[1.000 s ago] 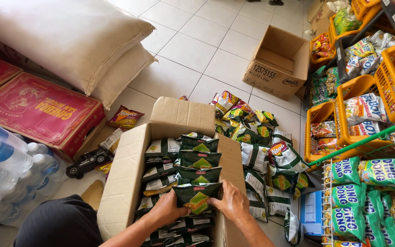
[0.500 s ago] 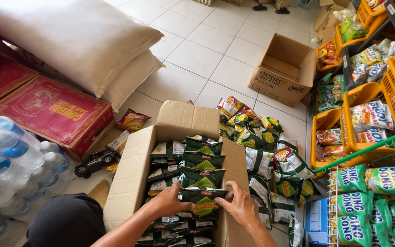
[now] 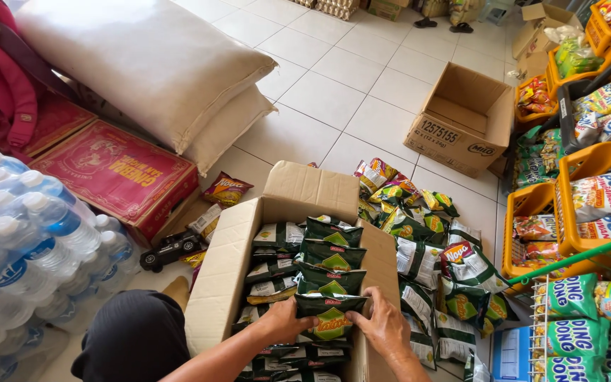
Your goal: Packing individual snack bags into a cardboard box.
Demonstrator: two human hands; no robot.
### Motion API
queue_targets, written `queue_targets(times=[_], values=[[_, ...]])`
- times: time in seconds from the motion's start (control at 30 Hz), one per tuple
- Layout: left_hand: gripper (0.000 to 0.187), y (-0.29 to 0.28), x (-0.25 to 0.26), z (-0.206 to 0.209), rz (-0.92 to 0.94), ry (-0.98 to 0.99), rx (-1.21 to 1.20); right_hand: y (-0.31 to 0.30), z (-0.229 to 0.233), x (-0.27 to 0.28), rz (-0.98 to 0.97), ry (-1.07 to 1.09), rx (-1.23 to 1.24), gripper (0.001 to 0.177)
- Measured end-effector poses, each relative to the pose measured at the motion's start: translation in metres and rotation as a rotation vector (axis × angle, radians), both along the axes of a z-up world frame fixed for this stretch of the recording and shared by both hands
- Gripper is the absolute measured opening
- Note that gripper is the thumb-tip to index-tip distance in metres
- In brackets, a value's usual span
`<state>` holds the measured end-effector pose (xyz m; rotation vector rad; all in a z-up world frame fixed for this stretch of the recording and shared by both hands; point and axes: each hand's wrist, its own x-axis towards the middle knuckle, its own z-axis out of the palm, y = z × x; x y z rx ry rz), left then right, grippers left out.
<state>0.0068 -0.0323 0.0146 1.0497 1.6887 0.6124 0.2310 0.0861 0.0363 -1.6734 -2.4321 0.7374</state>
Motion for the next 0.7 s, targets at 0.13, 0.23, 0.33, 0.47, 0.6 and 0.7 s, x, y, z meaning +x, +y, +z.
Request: queue_targets(times=[0.13, 0.23, 0.33, 0.47, 0.6, 0.7], values=[[0.050, -0.004, 0.002, 0.006, 0.042, -0.052, -0.013, 0.001, -0.011, -0.001, 0.005, -0.007, 0.037, 0.065], [0.053, -0.003, -0.002, -0.003, 0.056, -0.081, -0.012, 0.003, -0.015, 0.000, 0.017, 0.029, 0.076, 0.064], [0.058, -0.001, -0.010, 0.008, -0.052, -0.003, 0.030, 0.010, -0.020, 0.009, 0.044, 0.082, 0.041, 0.064], [0.074, -0.004, -0.027, 0.067, -0.263, 0.310, -0.159, 0.026, -0.025, 0.035, 0.051, 0.302, -0.184, 0.057], [0.076, -0.002, -0.028, 0.097, -0.366, 0.465, -0.213, 0.073, -0.082, 0.086, -0.050, 0.551, -0.452, 0.049], [0.065, 0.016, -0.002, 0.093, -0.479, 0.503, 0.003, 0.137, -0.174, 0.160, -0.209, 0.620, -0.519, 0.048]])
